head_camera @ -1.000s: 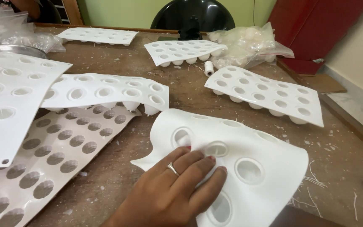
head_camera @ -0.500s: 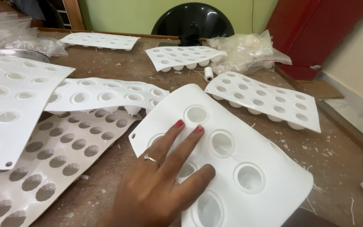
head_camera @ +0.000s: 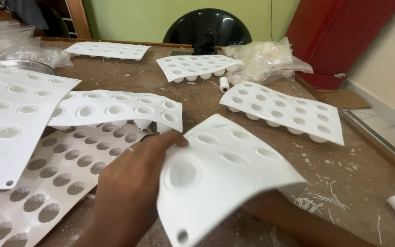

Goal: Threading wicks through silicone bubble-sphere candle molds using a needle.

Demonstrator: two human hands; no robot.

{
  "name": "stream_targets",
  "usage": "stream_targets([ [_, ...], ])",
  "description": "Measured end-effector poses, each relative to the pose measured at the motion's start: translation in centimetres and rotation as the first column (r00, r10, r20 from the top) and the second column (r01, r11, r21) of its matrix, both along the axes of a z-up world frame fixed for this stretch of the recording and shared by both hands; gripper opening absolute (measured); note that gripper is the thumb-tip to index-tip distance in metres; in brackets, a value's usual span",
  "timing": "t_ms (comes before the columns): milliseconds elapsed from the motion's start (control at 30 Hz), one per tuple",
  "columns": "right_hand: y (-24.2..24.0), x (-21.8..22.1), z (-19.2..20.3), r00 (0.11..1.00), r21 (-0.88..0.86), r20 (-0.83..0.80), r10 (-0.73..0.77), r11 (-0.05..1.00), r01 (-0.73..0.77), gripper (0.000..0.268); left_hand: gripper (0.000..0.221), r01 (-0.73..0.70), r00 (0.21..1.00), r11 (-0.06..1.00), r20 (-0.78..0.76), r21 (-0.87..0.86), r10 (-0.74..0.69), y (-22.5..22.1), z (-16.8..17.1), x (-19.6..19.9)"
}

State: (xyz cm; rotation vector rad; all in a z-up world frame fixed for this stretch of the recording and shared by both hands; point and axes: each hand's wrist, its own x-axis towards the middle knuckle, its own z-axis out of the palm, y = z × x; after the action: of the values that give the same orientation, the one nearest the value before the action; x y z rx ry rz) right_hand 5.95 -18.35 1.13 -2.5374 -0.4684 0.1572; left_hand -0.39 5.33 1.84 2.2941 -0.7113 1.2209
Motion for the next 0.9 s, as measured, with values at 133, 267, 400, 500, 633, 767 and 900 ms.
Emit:
stream_targets([
  [133, 0.0, -0.3, 0.1, 0.999, -0.002, -0.042, -0.006, 1.000, 0.006, 0.035, 0.050, -0.188, 0.874, 0.977, -0.471, -0.104, 0.118, 0.0, 4.7, 1.2],
  [267, -1.2, 1.3, 2.0, 0.993, -0.087, 0.092, 0.074, 0.994, -0.067, 0.031, 0.055, -0.269, 0.647, 0.927, -0.762, -0.263, -0.029, 1.6, 4.8, 3.9],
  [400, -1.8, 1.5, 2.3, 0.994, -0.248, 0.093, 0.060, 0.968, -0.036, 0.034, 0.051, -0.360, 0.470, 0.879, -0.874, -0.313, -0.119, 2.3, 4.4, 5.0],
  [500, -2.7, 1.5, 2.1, 1.000, -0.173, 0.001, -0.006, 0.985, 0.006, 0.035, 0.052, -0.365, 0.421, 0.859, -0.887, -0.358, -0.191, 3.1, 3.7, 5.3],
  [633, -3.0, 1.9, 2.5, 0.970, -0.141, 0.233, 0.070, 0.989, -0.037, 0.035, 0.053, -0.370, 0.387, 0.834, -0.884, -0.410, -0.263, 4.4, 3.3, 5.8],
  [767, -2.6, 2.6, 4.4, 0.944, -0.119, 0.329, -0.016, 0.991, 0.058, 0.034, 0.055, -0.372, 0.321, 0.792, -0.867, -0.485, -0.381, 5.3, 2.8, 6.2],
  [900, -2.3, 4.8, 4.9, 0.905, -0.110, 0.408, 0.122, 0.990, -0.084, 0.033, 0.057, -0.380, 0.253, 0.742, -0.834, -0.552, -0.491, 6.1, 2.6, 6.3],
])
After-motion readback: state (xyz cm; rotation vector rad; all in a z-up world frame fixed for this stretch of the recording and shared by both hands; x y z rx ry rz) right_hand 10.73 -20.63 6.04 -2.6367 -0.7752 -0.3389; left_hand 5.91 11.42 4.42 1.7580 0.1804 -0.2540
